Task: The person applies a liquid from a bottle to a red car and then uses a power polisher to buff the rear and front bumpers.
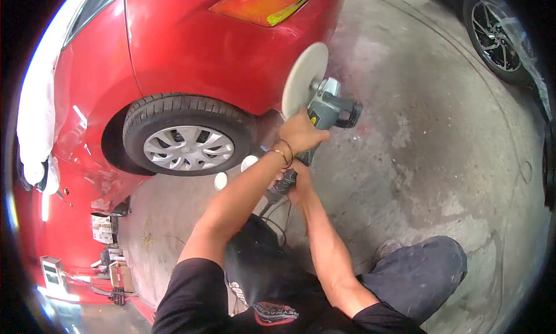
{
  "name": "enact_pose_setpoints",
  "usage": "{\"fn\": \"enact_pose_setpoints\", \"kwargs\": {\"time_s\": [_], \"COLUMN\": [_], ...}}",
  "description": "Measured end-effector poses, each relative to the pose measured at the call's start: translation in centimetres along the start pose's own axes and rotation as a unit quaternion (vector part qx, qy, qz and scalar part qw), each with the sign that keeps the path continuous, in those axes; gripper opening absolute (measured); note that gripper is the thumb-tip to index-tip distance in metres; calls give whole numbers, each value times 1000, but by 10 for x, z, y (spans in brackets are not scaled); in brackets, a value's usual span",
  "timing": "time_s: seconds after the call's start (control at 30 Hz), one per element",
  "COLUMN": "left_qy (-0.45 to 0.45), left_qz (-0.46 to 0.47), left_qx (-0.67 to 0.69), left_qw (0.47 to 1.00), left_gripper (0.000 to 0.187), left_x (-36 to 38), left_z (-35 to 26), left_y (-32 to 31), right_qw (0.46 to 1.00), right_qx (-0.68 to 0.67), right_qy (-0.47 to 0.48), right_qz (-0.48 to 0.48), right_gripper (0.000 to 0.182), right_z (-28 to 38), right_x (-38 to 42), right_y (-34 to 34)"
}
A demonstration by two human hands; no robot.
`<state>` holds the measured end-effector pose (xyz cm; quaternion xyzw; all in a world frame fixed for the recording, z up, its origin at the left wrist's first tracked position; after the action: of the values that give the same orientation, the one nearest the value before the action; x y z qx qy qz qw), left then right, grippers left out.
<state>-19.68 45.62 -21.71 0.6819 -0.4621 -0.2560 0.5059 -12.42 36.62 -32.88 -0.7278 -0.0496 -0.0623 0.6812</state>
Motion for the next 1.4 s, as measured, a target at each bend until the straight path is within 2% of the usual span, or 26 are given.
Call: {"fn": "enact_pose_setpoints", "kwargs": {"time_s": [0.07, 0.17, 0.33, 0.4, 0.53, 0.63, 0.8, 0.9, 0.93, 1.03, 1.07, 1.17, 1.2, 1.3, 1.33, 1.4], "left_qy": [28, 64, 133, 130, 151, 119, 75, 110, 106, 54, 66, 134, 126, 96, 99, 87], "left_qz": [29, 59, 110, 84, 65, 38, -4, 85, 84, 11, 41, 104, 101, 88, 79, 110], "left_qx": [-51, -69, -70, -66, -68, -40, -30, -5, -4, -47, -36, -104, -113, -147, -161, -178], "left_qw": [998, 994, 983, 986, 984, 991, 997, 990, 991, 997, 996, 980, 980, 981, 979, 974], "left_gripper": [101, 103, 107, 108, 104, 102, 73, 110, 114, 100, 112, 118, 118, 121, 116, 111], "left_x": [3, 15, 34, 32, 4, -26, -67, -60, -58, -20, -8, 28, 43, 81, 92, 108], "left_z": [4, 26, 40, 45, 40, 16, 10, 4, 16, 33, 40, 74, 83, 101, 104, 105], "left_y": [-12, -27, -32, -41, -58, -64, -82, -70, -73, -64, -56, -46, -41, -20, -11, 7], "right_qw": [998, 991, 980, 978, 977, 982, 988, 984, 982, 993, 985, 976, 979, 981, 976, 982], "right_qx": [-56, -108, -139, -146, -144, -117, -76, -105, -122, -82, -118, -164, -143, -145, -159, -160], "right_qy": [-26, -79, -136, -146, -153, -148, -132, -141, -141, -86, -119, -137, -135, -118, -111, -96], "right_qz": [27, 12, 27, 39, 26, 28, 2, 3, 8, -28, -27, 45, 51, -46, 99, 23], "right_gripper": [12, 11, 10, 11, 10, 9, 10, 11, 11, 11, 11, 12, 14, 15, 42, 37], "right_z": [-8, -27, -47, -43, -12, 36, 85, 66, 61, 18, 2, -54, -73, -122, -160, -175], "right_x": [0, 13, 22, 19, 19, 25, 25, 25, 26, 10, 7, -7, -14, -18, -63, -50], "right_y": [12, 11, 20, 26, 42, 42, 49, 45, 39, 45, 42, 39, 36, 12, 66, 18]}}
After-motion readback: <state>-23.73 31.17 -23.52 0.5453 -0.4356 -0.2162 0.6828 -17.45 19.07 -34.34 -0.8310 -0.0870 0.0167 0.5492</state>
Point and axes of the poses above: each hand's wrist, its own x-axis away from the middle knuckle, its own y-axis out of the back of the hand, z = x × y, the point moved 2 cm from there along -x, towards the middle knuckle, and after that the axes turned 14 degrees about -y, right-handed, at the moved point
